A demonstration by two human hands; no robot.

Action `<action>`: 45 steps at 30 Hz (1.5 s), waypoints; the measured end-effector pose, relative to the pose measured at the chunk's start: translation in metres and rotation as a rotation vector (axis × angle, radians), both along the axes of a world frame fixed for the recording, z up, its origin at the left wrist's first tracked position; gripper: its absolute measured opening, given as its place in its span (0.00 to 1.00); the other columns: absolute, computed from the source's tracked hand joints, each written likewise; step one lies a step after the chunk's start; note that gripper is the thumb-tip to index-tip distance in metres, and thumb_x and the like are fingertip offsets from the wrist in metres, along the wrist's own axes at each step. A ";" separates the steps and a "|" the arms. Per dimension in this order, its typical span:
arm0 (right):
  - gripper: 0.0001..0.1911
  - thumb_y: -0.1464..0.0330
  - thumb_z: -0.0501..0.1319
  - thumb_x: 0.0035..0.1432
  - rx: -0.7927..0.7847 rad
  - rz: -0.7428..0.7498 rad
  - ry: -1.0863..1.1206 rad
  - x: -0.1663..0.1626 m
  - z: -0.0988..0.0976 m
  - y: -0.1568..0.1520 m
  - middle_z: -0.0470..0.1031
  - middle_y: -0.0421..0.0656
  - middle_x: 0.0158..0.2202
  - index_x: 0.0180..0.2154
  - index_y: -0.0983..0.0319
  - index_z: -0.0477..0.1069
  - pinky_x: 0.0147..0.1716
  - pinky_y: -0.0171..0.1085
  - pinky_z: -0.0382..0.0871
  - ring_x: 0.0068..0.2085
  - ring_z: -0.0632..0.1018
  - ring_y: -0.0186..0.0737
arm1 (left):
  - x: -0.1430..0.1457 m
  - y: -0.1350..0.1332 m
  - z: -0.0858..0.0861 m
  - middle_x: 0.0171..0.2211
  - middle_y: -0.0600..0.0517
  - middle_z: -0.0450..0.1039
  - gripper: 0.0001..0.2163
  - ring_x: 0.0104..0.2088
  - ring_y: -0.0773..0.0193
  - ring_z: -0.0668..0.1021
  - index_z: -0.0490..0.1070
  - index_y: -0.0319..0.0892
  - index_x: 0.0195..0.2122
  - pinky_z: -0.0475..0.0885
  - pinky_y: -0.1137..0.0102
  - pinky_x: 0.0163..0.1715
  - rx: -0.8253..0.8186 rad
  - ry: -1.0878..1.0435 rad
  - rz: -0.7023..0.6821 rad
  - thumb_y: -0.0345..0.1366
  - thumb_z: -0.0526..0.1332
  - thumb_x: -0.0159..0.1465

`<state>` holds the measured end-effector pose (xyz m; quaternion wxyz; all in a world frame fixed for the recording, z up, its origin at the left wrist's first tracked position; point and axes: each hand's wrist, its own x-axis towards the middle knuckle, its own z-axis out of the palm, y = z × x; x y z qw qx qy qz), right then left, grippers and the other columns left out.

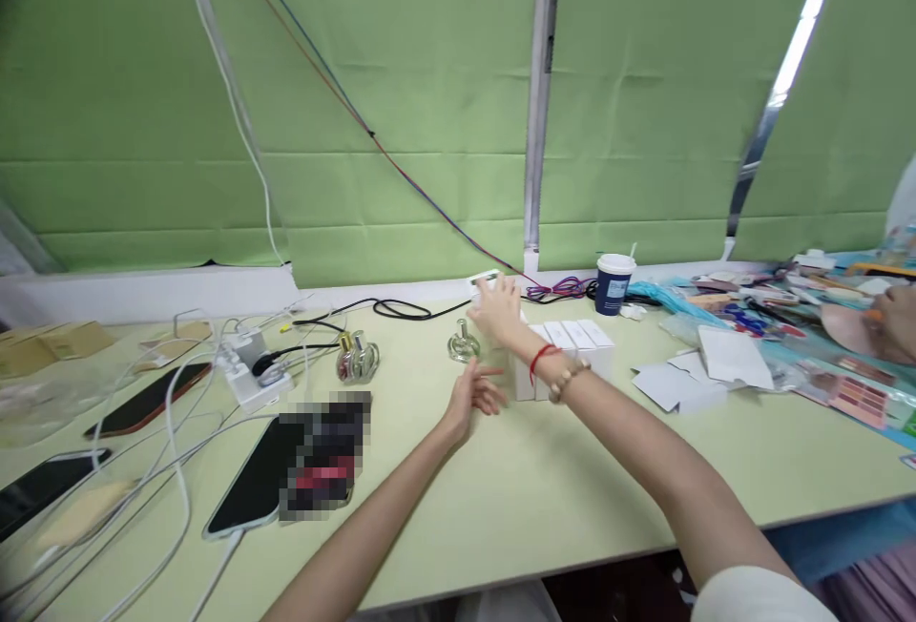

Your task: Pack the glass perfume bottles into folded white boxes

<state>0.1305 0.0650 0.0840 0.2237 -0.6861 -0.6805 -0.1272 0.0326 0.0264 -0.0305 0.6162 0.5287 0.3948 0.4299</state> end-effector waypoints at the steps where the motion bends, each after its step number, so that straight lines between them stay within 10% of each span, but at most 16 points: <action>1: 0.24 0.61 0.56 0.56 0.117 0.093 -0.009 -0.001 -0.002 -0.020 0.58 0.55 0.54 0.53 0.61 0.61 0.52 0.48 0.52 0.54 0.60 0.55 | -0.003 0.003 0.003 0.21 0.46 0.75 0.39 0.16 0.66 0.72 0.71 0.32 0.46 0.60 0.74 0.16 -0.055 -0.046 0.002 0.65 0.42 0.56; 5: 0.20 0.63 0.58 0.54 0.262 0.365 -0.072 0.003 -0.025 -0.099 0.58 0.52 0.56 0.50 0.60 0.64 0.52 0.48 0.55 0.55 0.59 0.55 | -0.020 0.005 0.018 0.32 0.43 0.78 0.44 0.27 0.61 0.77 0.70 0.36 0.47 0.69 0.70 0.25 -0.119 -0.303 -0.026 0.69 0.33 0.54; 10: 0.16 0.57 0.57 0.57 -0.011 0.505 0.050 0.043 -0.052 -0.155 0.63 0.48 0.54 0.45 0.57 0.66 0.48 0.44 0.63 0.52 0.67 0.47 | -0.040 -0.025 0.030 0.35 0.43 0.78 0.23 0.32 0.60 0.79 0.74 0.34 0.36 0.71 0.72 0.31 -0.072 -0.046 0.012 0.48 0.70 0.46; 19: 0.24 0.70 0.49 0.54 0.021 -0.393 0.075 0.236 -0.086 -0.119 0.62 0.57 0.54 0.55 0.62 0.59 0.50 0.52 0.57 0.55 0.65 0.55 | -0.084 -0.075 0.030 0.39 0.48 0.77 0.19 0.33 0.62 0.80 0.66 0.43 0.45 0.75 0.71 0.32 -0.113 -0.028 0.470 0.38 0.66 0.54; 28: 0.20 0.78 0.49 0.49 -0.051 -0.406 -0.052 0.328 -0.112 -0.120 0.76 0.48 0.29 0.42 0.61 0.70 0.55 0.51 0.49 0.39 0.76 0.49 | -0.096 -0.096 0.017 0.45 0.47 0.74 0.36 0.36 0.63 0.80 0.52 0.49 0.57 0.75 0.74 0.28 -0.131 0.059 0.674 0.34 0.69 0.51; 34: 0.14 0.68 0.52 0.58 0.494 -0.309 0.002 0.290 -0.055 -0.129 0.78 0.49 0.30 0.37 0.61 0.75 0.42 0.47 0.65 0.35 0.78 0.50 | -0.096 -0.079 0.016 0.54 0.38 0.63 0.39 0.26 0.71 0.76 0.49 0.43 0.60 0.71 0.77 0.19 -0.125 0.159 0.780 0.36 0.69 0.51; 40: 0.11 0.69 0.63 0.52 0.934 0.062 0.225 0.188 0.014 -0.164 0.79 0.41 0.33 0.39 0.55 0.75 0.29 0.39 0.71 0.30 0.78 0.42 | -0.066 -0.073 0.026 0.56 0.41 0.58 0.32 0.53 0.55 0.69 0.56 0.43 0.57 0.72 0.62 0.45 0.198 0.319 0.926 0.42 0.66 0.53; 45: 0.05 0.69 0.60 0.56 0.550 0.553 0.484 0.114 0.020 -0.170 0.79 0.41 0.33 0.33 0.56 0.75 0.24 0.32 0.70 0.31 0.78 0.36 | -0.018 -0.104 0.054 0.60 0.42 0.56 0.47 0.59 0.49 0.62 0.51 0.47 0.61 0.60 0.54 0.57 0.655 0.464 0.500 0.43 0.72 0.41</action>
